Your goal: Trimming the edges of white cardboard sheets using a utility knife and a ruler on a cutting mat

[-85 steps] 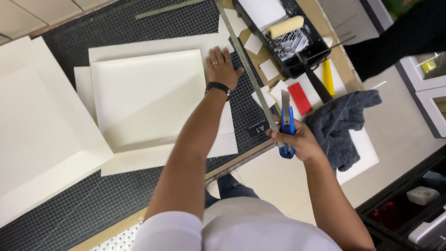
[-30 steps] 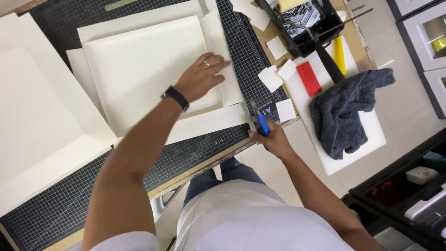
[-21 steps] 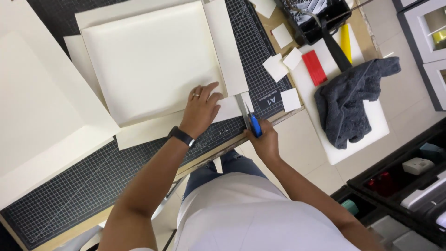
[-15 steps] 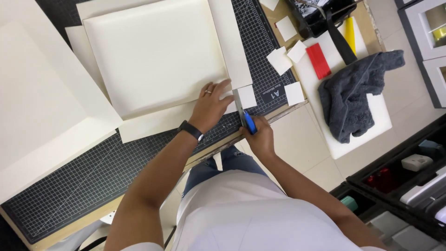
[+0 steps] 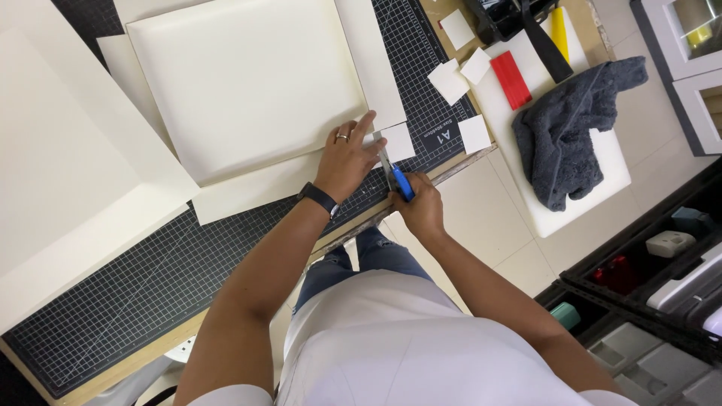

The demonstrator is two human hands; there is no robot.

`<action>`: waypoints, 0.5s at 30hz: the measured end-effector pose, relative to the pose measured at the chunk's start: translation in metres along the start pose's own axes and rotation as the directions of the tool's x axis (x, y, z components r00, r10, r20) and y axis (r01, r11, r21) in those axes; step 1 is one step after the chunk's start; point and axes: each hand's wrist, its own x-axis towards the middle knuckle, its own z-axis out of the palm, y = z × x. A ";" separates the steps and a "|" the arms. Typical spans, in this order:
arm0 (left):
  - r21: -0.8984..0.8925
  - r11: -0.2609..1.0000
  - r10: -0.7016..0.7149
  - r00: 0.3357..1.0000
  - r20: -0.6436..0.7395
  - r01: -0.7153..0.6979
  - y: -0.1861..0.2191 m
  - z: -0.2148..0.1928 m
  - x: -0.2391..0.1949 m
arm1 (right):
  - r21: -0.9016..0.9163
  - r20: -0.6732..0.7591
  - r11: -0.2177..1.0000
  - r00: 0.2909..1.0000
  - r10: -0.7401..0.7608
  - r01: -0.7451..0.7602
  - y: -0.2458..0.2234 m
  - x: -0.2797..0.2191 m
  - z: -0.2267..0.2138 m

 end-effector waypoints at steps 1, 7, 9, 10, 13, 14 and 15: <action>-0.011 1.000 -0.003 1.000 -0.006 0.003 -0.001 0.002 0.000 | -0.008 -0.005 1.000 1.000 0.002 -0.002 -0.001 -0.001 0.001; -0.005 1.000 -0.005 0.999 -0.049 0.005 -0.002 0.009 -0.002 | 0.054 -0.007 0.996 0.997 0.075 -0.075 -0.019 -0.004 -0.022; 0.000 1.000 -0.010 0.999 -0.053 0.010 -0.004 0.010 -0.001 | 0.070 0.026 0.990 0.993 0.117 -0.119 -0.039 -0.004 -0.039; -0.013 1.000 -0.014 0.997 -0.072 0.013 -0.006 0.011 -0.002 | 0.058 0.084 0.994 0.993 0.084 -0.089 -0.052 -0.006 -0.048; -0.042 0.999 -0.014 0.996 -0.093 0.010 -0.005 0.014 -0.001 | -0.048 0.161 0.999 0.987 0.008 0.000 -0.070 -0.012 -0.062; -0.052 0.999 -0.018 0.995 -0.095 0.013 -0.005 0.013 -0.001 | -0.138 0.193 0.988 0.980 -0.041 0.068 -0.073 -0.013 -0.063; -0.053 0.999 -0.019 0.995 -0.094 0.014 -0.005 0.014 0.000 | -0.138 0.194 0.988 0.980 -0.040 0.068 -0.073 -0.011 -0.060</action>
